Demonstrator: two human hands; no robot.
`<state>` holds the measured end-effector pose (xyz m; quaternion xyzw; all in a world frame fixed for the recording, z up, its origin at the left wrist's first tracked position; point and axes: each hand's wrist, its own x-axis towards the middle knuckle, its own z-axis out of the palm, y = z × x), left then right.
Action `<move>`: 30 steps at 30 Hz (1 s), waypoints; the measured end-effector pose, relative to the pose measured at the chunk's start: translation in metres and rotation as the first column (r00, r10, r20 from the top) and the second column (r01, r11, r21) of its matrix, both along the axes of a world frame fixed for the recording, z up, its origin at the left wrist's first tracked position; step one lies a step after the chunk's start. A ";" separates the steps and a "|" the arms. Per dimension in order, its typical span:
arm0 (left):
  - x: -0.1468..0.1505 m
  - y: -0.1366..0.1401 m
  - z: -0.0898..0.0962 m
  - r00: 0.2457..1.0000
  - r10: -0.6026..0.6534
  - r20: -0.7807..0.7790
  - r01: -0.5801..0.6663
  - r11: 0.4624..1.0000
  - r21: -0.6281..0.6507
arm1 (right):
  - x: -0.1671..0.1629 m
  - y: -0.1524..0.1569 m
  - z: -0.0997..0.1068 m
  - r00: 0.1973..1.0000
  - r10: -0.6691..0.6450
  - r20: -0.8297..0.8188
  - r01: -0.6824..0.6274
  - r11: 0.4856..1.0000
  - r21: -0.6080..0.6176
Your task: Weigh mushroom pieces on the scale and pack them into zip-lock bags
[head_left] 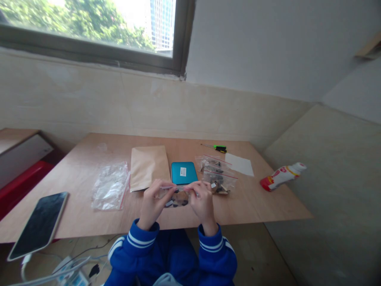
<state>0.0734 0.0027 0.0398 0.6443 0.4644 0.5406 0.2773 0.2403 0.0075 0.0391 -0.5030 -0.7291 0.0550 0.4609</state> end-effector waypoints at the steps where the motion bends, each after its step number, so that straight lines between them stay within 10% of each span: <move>1: 0.000 0.001 -0.001 1.000 -0.009 0.010 0.009 1.000 -0.007 | 0.000 0.000 0.000 1.000 0.011 -0.006 -0.011 1.000 -0.004; 7: -0.001 0.002 -0.001 0.997 -0.049 0.052 0.051 0.998 -0.043 | 0.007 0.001 0.001 0.999 0.035 0.001 -0.035 0.997 -0.069; 21: -0.009 -0.003 -0.008 0.928 0.349 0.129 -0.331 0.933 -0.144 | 0.007 0.002 -0.003 0.974 0.177 -0.141 -0.202 0.962 -0.185; 30: -0.012 0.000 -0.011 0.819 0.443 0.364 -0.349 0.889 -0.296 | 0.021 0.003 -0.010 0.930 0.199 -0.308 -0.301 0.893 -0.334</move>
